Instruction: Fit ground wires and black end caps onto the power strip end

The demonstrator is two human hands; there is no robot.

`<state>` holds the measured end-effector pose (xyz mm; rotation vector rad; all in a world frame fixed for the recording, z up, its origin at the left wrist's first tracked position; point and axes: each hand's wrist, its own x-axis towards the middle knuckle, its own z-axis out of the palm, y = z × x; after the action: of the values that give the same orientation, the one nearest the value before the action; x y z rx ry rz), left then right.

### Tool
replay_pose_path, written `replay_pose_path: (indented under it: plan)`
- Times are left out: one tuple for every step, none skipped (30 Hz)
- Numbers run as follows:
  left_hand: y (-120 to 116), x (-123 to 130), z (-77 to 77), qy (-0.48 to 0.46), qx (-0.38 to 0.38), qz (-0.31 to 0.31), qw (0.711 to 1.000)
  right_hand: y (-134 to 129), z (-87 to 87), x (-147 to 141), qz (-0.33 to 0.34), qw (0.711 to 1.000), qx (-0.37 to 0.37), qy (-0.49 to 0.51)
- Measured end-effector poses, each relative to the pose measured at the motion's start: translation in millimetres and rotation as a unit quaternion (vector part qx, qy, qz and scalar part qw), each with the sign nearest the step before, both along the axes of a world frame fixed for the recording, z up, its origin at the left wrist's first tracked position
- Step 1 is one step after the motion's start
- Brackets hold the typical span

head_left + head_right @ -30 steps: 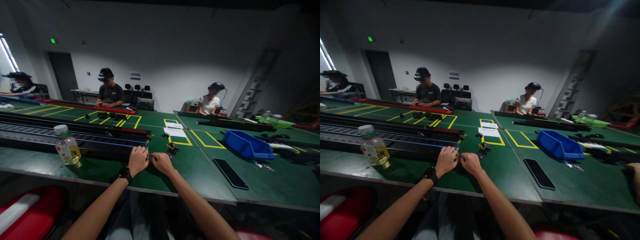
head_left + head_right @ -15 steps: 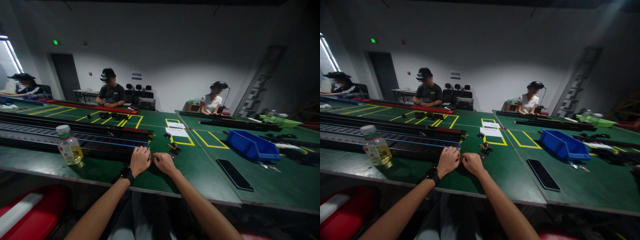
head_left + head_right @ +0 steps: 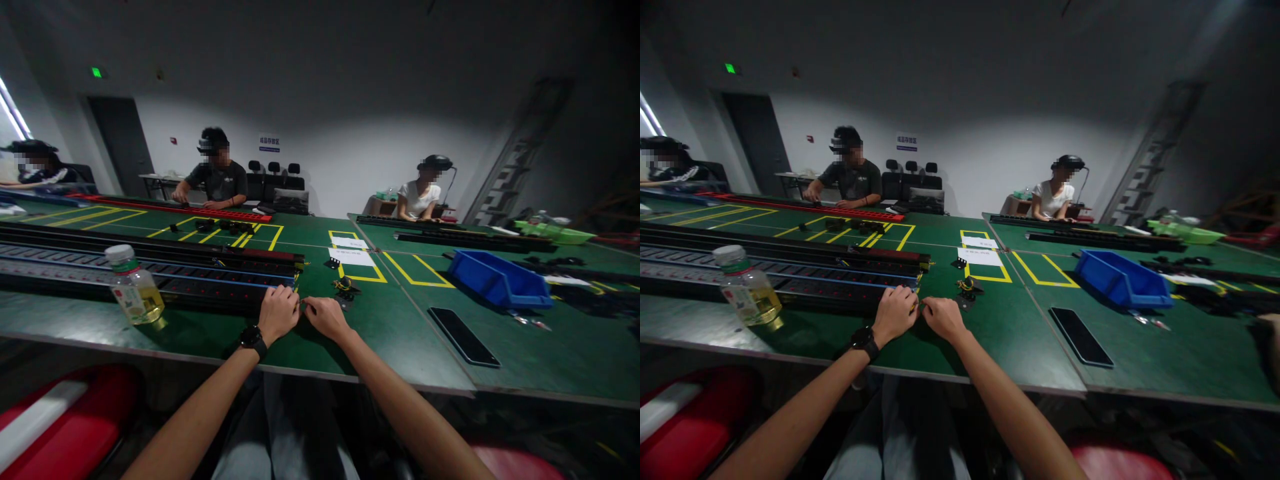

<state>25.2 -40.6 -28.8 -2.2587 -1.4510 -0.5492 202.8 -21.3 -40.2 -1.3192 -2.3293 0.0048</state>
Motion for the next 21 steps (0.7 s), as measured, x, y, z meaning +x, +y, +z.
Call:
replay_pose_path:
  plan:
    - [0.0,-0.2,-0.2,0.001,0.002,-0.002,1.000,0.2,-0.2,0.0,0.000,1.000,0.001,0.000]
    - [0.0,-0.5,-0.4,0.001,0.003,-0.005,1.000,0.5,-0.4,0.1,0.001,1.000,0.001,0.000]
    - [0.0,-0.7,-0.5,0.001,0.003,-0.008,1.000,0.6,-0.5,0.2,0.002,1.000,0.002,0.000]
    - [0.0,-1.0,-0.7,0.000,0.003,-0.010,1.000,0.8,-0.7,0.3,0.003,1.000,0.003,0.000]
    - [0.0,-1.3,-0.9,-0.001,0.003,-0.013,1.000,1.0,-0.8,0.5,0.004,1.000,0.003,0.000]
    - [0.2,-1.6,-1.1,-0.002,0.003,-0.016,1.000,1.1,-0.9,0.6,0.005,1.000,0.003,0.000]
    - [0.4,-1.8,-1.4,-0.002,0.003,-0.019,1.000,1.3,-1.0,0.8,0.005,1.000,0.004,0.000]
    - [0.6,-2.1,-1.7,-0.002,0.003,-0.022,1.000,1.4,-1.1,0.8,0.005,1.000,0.004,0.000]
    - [0.9,-2.4,-2.0,-0.002,0.003,-0.025,1.000,1.5,-1.3,0.9,0.005,1.000,0.005,0.000]
    - [1.2,-2.6,-2.2,-0.002,0.002,-0.028,1.000,1.6,-1.5,0.9,0.004,1.000,0.005,0.000]
    - [1.5,-2.8,-2.5,-0.002,0.002,-0.030,1.000,1.6,-1.8,0.8,0.003,1.000,0.006,0.000]
    - [1.7,-3.0,-2.7,-0.001,0.002,-0.030,1.000,1.6,-2.0,0.7,0.003,1.000,0.007,0.000]
    - [1.9,-3.1,-2.9,0.001,0.001,-0.030,1.000,1.6,-2.2,0.6,0.003,1.000,0.008,0.000]
    - [2.0,-3.1,-3.0,0.004,0.002,-0.028,1.000,1.5,-2.4,0.5,0.003,1.000,0.009,0.001]
    - [2.1,-3.2,-3.1,0.006,0.003,-0.026,1.000,1.4,-2.6,0.4,0.004,1.000,0.009,0.001]
    - [2.2,-3.1,-3.1,0.009,0.003,-0.024,1.000,1.2,-2.6,0.3,0.004,1.000,0.010,0.001]
    - [2.2,-3.1,-3.1,0.010,0.004,-0.021,1.000,1.1,-2.6,0.2,0.004,1.000,0.010,0.001]
    - [2.2,-2.9,-3.0,0.011,0.003,-0.019,1.000,0.9,-2.4,0.2,0.004,1.000,0.010,0.001]
    - [2.1,-2.7,-2.9,0.010,0.003,-0.016,1.000,0.7,-2.1,0.2,0.003,1.000,0.009,0.001]
    - [2.0,-2.5,-2.8,0.009,0.002,-0.013,1.000,0.6,-1.7,0.2,0.003,1.000,0.009,0.001]
    - [1.9,-2.2,-2.8,0.008,0.001,-0.011,1.000,0.5,-1.3,0.1,0.002,1.000,0.008,0.000]
